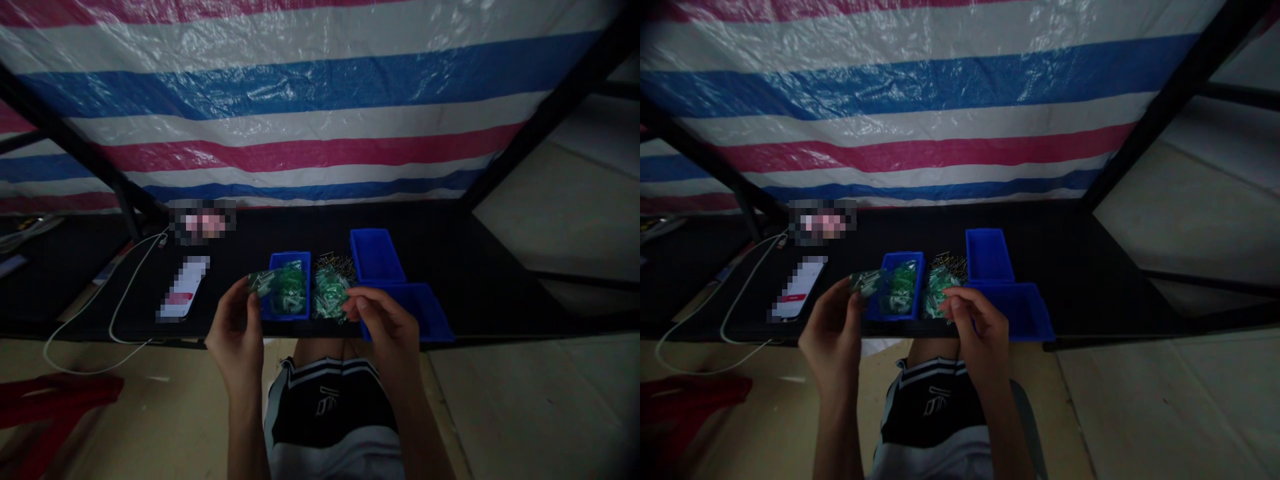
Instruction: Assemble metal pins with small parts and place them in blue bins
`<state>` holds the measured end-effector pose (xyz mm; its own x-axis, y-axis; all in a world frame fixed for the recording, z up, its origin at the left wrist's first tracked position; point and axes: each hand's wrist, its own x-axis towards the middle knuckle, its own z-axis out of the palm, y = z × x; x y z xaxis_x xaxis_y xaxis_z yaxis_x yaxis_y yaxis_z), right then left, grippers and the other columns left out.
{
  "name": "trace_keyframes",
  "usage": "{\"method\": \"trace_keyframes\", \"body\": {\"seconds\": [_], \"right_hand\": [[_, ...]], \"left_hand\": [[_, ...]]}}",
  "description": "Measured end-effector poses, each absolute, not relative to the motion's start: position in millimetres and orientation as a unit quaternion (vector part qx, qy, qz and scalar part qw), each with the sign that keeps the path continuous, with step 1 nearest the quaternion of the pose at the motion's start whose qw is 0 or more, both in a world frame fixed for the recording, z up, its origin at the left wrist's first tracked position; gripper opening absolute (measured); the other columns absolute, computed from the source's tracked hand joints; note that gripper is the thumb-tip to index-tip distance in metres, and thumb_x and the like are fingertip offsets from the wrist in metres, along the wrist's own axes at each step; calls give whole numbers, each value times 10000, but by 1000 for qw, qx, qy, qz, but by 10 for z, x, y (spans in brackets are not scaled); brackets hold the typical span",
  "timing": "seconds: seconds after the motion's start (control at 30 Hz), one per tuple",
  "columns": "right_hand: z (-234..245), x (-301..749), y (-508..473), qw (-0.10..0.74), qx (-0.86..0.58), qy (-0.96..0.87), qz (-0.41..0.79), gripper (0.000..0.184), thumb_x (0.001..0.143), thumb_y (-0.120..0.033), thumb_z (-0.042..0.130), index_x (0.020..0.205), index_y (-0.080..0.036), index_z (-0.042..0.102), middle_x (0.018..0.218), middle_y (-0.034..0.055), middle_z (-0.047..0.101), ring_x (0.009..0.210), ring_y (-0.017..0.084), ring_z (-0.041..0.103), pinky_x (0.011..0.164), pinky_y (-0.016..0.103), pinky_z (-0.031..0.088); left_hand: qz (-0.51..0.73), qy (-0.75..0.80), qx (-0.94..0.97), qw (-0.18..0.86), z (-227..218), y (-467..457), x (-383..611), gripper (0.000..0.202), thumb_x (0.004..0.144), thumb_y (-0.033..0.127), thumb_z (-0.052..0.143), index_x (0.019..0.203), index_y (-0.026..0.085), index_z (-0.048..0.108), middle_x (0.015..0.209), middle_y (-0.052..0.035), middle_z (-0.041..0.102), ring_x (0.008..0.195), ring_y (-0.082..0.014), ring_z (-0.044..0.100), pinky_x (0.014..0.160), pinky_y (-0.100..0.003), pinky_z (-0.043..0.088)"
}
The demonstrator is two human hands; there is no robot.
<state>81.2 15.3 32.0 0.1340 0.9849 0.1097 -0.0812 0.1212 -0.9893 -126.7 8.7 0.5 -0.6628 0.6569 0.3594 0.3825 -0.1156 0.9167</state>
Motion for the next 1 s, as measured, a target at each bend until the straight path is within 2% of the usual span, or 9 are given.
{"method": "trace_keyframes", "body": {"seconds": [0.17,0.43,0.6,0.77,0.9,1.0], "right_hand": [[249,817,183,579,-465,-485,462,163,1001,-358,655,1022,-291,801,841,-1,763,777,151,682,756,280,571],[244,831,178,577,-473,-485,457,177,995,-374,657,1017,-267,796,835,11,758,775,166,684,753,298,572],[304,806,163,576,-483,-474,459,176,994,-368,651,1002,-265,793,828,7,750,782,163,679,761,293,568],[308,811,161,566,-489,-476,462,173,1001,-369,646,1005,-275,792,841,8,752,792,167,677,774,302,573],[296,834,168,564,-488,-484,458,184,1015,-364,629,1018,-270,788,843,14,753,802,176,695,768,311,584],[240,870,188,561,-485,-508,438,196,1026,-374,618,1034,-272,786,847,10,760,803,174,711,759,305,587]], "left_hand": [[549,676,487,58,-57,110,-1273,238,981,375,675,1120,215,782,1080,-60,789,963,-217,757,920,-348,597],[531,636,555,77,-70,176,-1259,254,1016,305,615,1214,222,750,1332,-95,710,1218,-243,701,993,-369,609],[484,643,592,53,-25,173,-1219,250,1035,317,576,1186,228,754,1291,-93,733,1210,-258,698,1048,-416,563],[419,630,652,50,-92,193,-1177,266,1044,306,557,1212,237,752,1298,-92,751,1328,-301,626,1121,-501,480],[399,633,662,42,-116,207,-1108,256,1042,282,559,1226,245,732,1262,-82,767,1317,-311,631,1176,-563,392],[426,627,651,41,-58,198,-1064,263,1038,271,562,1247,238,719,1253,-84,764,1314,-302,630,1181,-542,393]]}}
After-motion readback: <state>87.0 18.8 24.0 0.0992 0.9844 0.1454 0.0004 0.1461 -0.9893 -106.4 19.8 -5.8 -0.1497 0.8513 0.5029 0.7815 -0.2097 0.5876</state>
